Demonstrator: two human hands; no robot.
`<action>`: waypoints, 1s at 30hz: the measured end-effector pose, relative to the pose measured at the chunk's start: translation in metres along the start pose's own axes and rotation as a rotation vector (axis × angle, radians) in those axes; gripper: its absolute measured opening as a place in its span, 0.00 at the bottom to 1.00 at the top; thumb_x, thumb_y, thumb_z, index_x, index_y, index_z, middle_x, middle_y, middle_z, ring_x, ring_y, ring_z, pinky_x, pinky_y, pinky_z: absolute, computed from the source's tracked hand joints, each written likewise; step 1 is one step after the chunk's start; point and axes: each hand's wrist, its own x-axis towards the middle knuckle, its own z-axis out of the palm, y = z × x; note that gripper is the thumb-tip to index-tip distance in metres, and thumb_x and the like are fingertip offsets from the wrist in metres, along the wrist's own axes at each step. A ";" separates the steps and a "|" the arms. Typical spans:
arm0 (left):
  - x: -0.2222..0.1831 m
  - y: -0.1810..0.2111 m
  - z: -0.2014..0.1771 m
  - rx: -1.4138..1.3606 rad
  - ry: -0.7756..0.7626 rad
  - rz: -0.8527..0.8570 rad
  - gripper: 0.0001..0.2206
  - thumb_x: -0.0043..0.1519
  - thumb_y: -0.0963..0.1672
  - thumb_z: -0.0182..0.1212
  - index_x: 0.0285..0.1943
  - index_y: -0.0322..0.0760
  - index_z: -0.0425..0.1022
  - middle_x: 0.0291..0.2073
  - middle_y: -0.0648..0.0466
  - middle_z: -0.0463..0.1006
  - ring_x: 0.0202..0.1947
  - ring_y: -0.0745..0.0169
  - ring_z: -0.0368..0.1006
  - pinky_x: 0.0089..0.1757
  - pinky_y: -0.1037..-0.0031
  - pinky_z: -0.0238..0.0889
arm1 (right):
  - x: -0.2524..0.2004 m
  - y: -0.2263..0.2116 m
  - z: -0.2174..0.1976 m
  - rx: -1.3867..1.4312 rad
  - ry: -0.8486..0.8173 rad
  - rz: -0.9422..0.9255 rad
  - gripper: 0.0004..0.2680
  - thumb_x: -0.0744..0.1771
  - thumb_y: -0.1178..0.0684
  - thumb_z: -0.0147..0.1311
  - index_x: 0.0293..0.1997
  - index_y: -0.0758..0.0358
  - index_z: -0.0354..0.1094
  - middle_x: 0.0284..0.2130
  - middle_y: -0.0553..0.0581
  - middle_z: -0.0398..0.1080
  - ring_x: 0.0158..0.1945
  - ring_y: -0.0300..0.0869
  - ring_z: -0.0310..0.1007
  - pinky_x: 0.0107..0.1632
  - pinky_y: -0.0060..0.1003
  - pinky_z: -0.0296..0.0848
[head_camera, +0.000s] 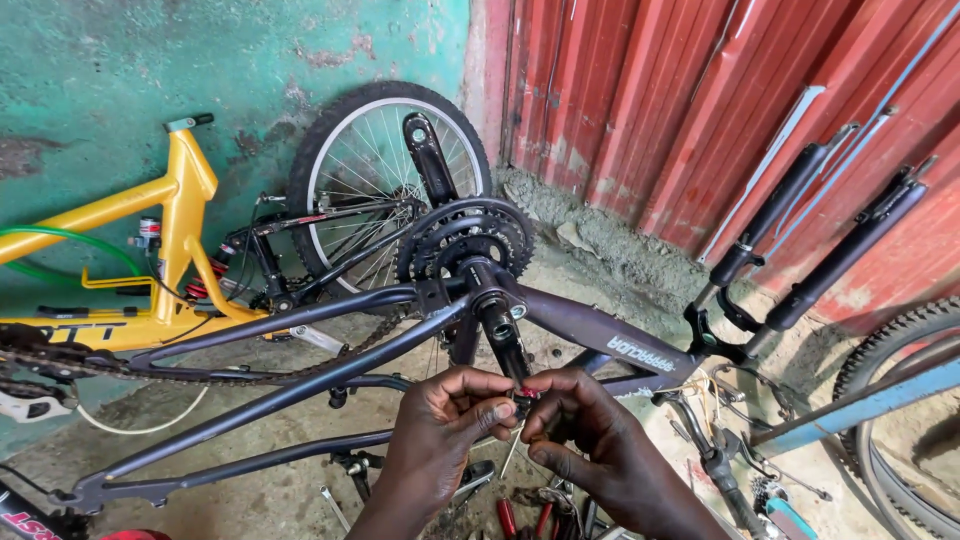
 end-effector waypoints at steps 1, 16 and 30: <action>0.004 -0.006 -0.001 -0.012 -0.040 0.058 0.11 0.54 0.37 0.73 0.45 0.28 0.87 0.32 0.42 0.89 0.27 0.57 0.83 0.35 0.68 0.83 | 0.000 -0.004 -0.001 -0.031 -0.012 0.014 0.18 0.66 0.61 0.61 0.63 0.58 0.63 0.36 0.55 0.75 0.40 0.41 0.76 0.45 0.35 0.72; -0.004 0.005 0.002 0.025 -0.063 0.027 0.07 0.58 0.36 0.71 0.44 0.26 0.86 0.29 0.41 0.87 0.25 0.58 0.81 0.32 0.71 0.80 | -0.001 0.001 -0.001 -0.097 -0.048 0.041 0.14 0.67 0.61 0.59 0.59 0.58 0.65 0.35 0.53 0.75 0.35 0.37 0.70 0.39 0.32 0.69; -0.006 0.013 0.003 -0.018 -0.047 -0.039 0.09 0.58 0.35 0.69 0.47 0.25 0.85 0.34 0.39 0.87 0.30 0.55 0.81 0.38 0.68 0.81 | -0.001 0.004 -0.014 -0.141 -0.005 -0.035 0.11 0.66 0.61 0.61 0.53 0.59 0.67 0.37 0.52 0.74 0.36 0.36 0.72 0.40 0.32 0.72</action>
